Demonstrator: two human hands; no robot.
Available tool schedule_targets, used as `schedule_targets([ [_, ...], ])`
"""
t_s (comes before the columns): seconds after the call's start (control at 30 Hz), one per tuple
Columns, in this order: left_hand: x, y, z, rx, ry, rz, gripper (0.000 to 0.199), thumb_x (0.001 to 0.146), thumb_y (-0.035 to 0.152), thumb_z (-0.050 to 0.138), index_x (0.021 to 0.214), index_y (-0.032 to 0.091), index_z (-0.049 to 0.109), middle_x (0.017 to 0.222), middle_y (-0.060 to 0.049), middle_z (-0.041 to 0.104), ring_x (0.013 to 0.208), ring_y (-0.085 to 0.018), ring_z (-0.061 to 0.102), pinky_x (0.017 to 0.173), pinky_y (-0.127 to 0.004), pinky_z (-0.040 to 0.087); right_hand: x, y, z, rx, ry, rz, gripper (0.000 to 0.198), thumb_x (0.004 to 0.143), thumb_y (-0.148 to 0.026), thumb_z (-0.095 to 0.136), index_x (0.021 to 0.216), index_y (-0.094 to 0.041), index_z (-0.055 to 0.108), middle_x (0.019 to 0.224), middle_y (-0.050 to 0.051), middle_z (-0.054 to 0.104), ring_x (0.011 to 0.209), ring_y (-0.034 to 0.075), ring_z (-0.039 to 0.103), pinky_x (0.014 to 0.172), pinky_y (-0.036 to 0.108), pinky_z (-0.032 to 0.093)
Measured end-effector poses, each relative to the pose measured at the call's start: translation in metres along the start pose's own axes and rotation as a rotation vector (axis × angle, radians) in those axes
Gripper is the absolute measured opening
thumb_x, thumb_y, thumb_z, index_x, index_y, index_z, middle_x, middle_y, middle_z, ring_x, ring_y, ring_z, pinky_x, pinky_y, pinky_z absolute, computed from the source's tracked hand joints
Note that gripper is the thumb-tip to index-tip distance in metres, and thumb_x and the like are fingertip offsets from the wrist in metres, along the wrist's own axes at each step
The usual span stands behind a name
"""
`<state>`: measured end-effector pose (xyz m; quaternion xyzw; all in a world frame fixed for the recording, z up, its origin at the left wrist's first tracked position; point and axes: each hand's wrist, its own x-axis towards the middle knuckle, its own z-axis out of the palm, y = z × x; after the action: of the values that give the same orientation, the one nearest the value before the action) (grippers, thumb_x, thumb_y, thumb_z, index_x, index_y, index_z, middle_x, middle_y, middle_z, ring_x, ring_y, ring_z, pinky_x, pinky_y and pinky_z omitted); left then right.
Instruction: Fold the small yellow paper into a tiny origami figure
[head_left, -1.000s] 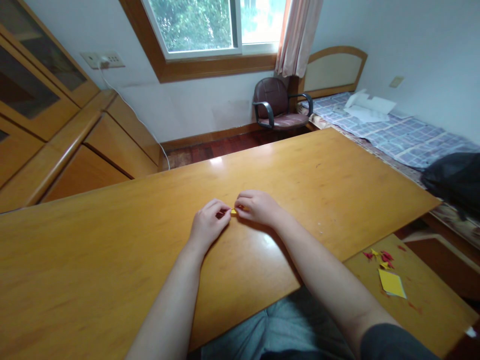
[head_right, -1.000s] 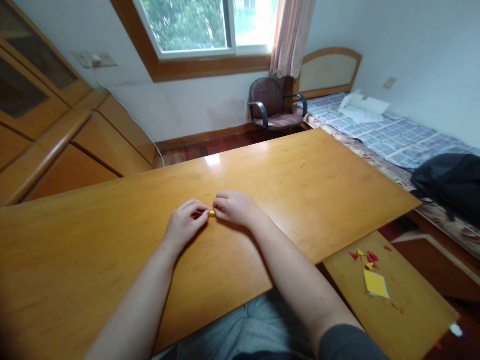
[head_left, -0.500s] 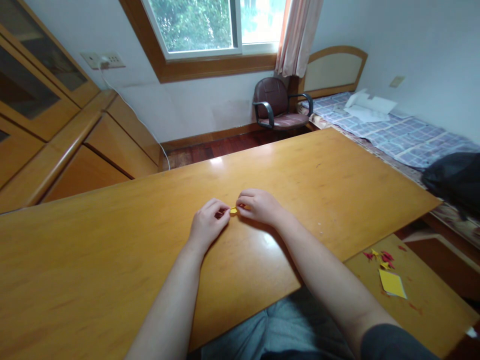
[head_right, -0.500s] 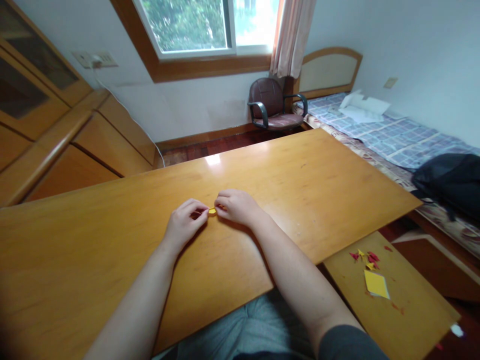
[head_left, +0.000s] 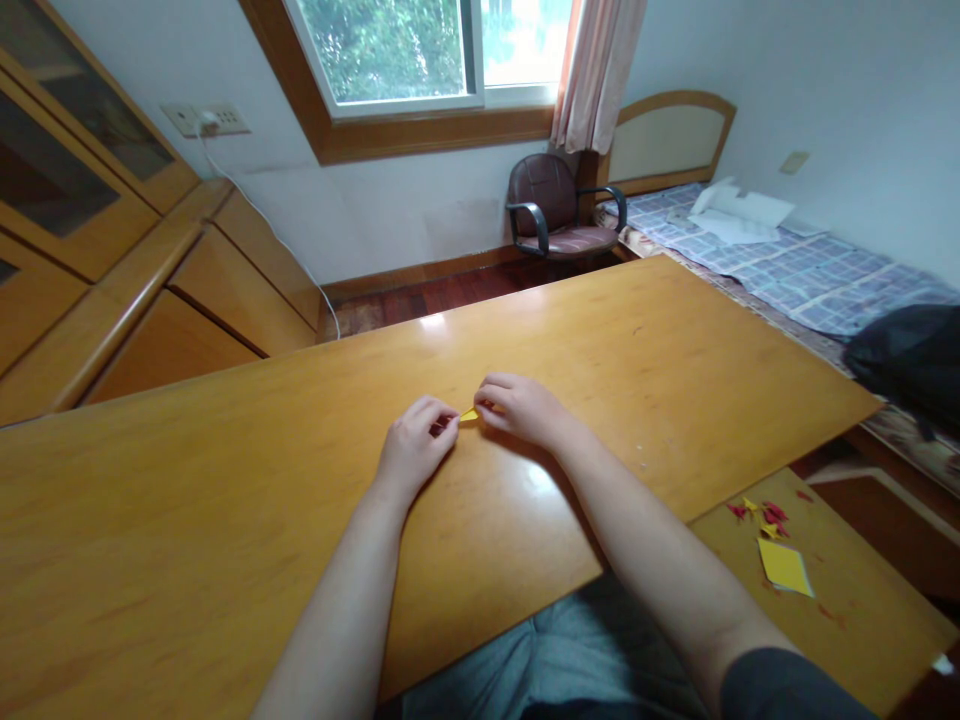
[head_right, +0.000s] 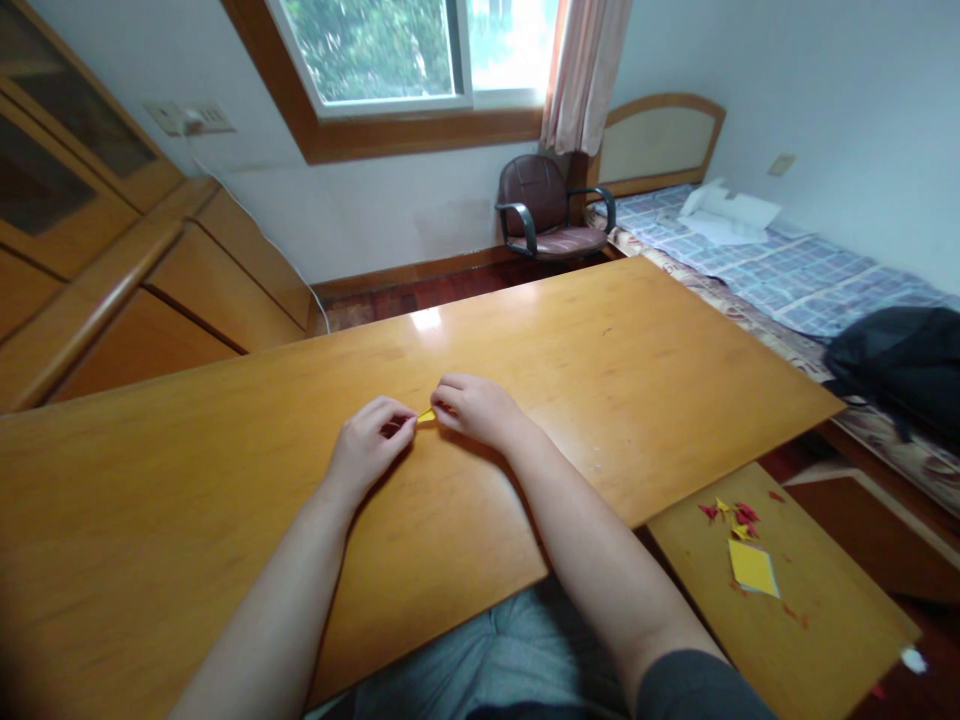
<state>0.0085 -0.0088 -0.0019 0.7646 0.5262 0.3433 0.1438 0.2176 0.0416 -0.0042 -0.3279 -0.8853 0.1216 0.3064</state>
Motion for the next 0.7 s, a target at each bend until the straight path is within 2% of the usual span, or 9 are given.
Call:
schedule_targets([
  [0.4,0.0007,0.0012,-0.0003,-0.009,0.013,-0.013,0.012,0.088,0.023,0.056,0.079,0.021,0.064,0.079,-0.001,0.063,0.070,-0.013,0.063,0.069,-0.025,0.052,0.0014,-0.0019,-0.0044,0.075,-0.017,0.025,0.010,0.088,-0.017,0.059,0.086,-0.017,0.069,0.089,0.006,0.066,0.080,0.015,0.061,0.073,0.025,0.046],
  [0.6,-0.0013,0.0021,-0.0006,-0.068,-0.013,-0.017,0.014,0.087,0.021,0.057,0.097,0.021,0.066,0.089,-0.003,0.068,0.074,-0.015,0.066,0.071,-0.027,0.055,0.0017,-0.0013,-0.0033,0.160,0.010,0.063,0.011,0.088,-0.016,0.058,0.087,-0.016,0.069,0.089,0.005,0.066,0.079,0.013,0.062,0.074,0.024,0.048],
  [0.7,-0.0019,0.0003,0.0003,-0.071,-0.027,0.000,0.015,0.088,0.024,0.058,0.099,0.021,0.068,0.089,-0.003,0.069,0.076,-0.015,0.066,0.073,-0.027,0.055,0.0017,-0.0014,-0.0023,0.198,0.014,0.079,0.010,0.088,-0.016,0.059,0.087,-0.016,0.069,0.088,0.004,0.066,0.078,0.013,0.062,0.074,0.023,0.048],
])
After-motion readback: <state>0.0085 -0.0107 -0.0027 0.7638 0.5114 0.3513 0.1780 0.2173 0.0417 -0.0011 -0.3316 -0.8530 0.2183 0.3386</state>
